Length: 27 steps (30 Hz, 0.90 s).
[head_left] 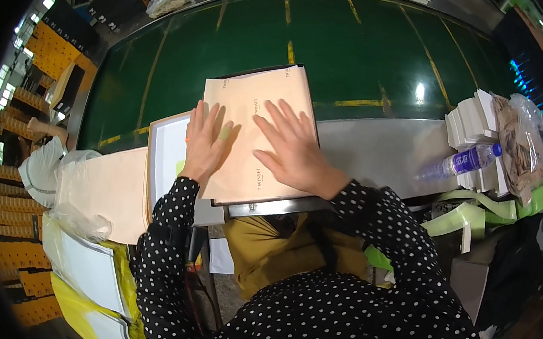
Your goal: The recorder prepares a shoe box, wraps a pair of shoes in tissue paper, places them in the box, adds a dust bag and a lid, and then passes the box to a colleague.
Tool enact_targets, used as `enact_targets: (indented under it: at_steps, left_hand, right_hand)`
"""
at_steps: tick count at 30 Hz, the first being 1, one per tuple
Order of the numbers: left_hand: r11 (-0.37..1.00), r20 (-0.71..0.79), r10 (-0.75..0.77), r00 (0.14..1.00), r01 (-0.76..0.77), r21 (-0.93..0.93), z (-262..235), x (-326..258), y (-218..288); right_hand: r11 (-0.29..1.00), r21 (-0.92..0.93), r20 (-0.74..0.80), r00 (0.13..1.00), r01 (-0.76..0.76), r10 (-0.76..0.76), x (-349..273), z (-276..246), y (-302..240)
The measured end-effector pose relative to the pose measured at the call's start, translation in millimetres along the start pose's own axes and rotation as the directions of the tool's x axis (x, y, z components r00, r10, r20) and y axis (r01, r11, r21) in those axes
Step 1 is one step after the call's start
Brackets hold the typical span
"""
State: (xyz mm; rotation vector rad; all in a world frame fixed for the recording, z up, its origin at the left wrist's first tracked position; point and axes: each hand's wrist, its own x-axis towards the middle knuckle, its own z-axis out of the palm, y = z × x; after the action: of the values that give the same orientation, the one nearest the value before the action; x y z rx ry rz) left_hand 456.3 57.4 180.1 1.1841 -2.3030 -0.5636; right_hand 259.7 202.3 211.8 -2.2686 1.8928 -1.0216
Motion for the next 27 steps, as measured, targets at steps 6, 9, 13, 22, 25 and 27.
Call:
enact_targets:
  at_steps: [6,9,13,22,25,27]
  left_hand:
    - [0.914,0.168,0.036,0.985,-0.1,0.393,12.0,17.0,-27.2]
    - [0.916,0.158,0.058,0.986,-0.115,0.385,15.2,17.6,-25.4]
    - [0.984,0.157,0.048,0.986,-0.074,0.162,13.2,16.5,-8.4]
    - [0.7,-0.01,-0.532,0.847,0.433,-0.567,-31.2,-20.1,-45.5]
    - [0.669,0.07,-0.591,0.804,0.537,-0.514,-23.8,-72.5,-93.3]
    - [0.675,0.175,-0.599,0.782,0.61,-0.414,-10.8,-104.2,-93.4]
  right_hand:
    - [0.999,0.015,0.273,0.961,0.047,-0.049,-61.1,-9.0,-8.5]
    - [0.999,0.038,0.332,0.942,0.028,-0.039,-59.1,-19.7,-22.5]
    - [0.993,0.053,0.185,0.976,0.109,-0.117,-24.5,-15.7,-32.4]
    - [0.963,-0.153,0.307,0.937,0.223,-0.168,-15.8,46.6,33.3]
    - [0.969,-0.084,0.175,0.961,0.232,-0.215,-5.6,35.8,10.0]
    - [0.965,-0.027,0.158,0.954,0.261,-0.253,-0.7,30.7,-0.3]
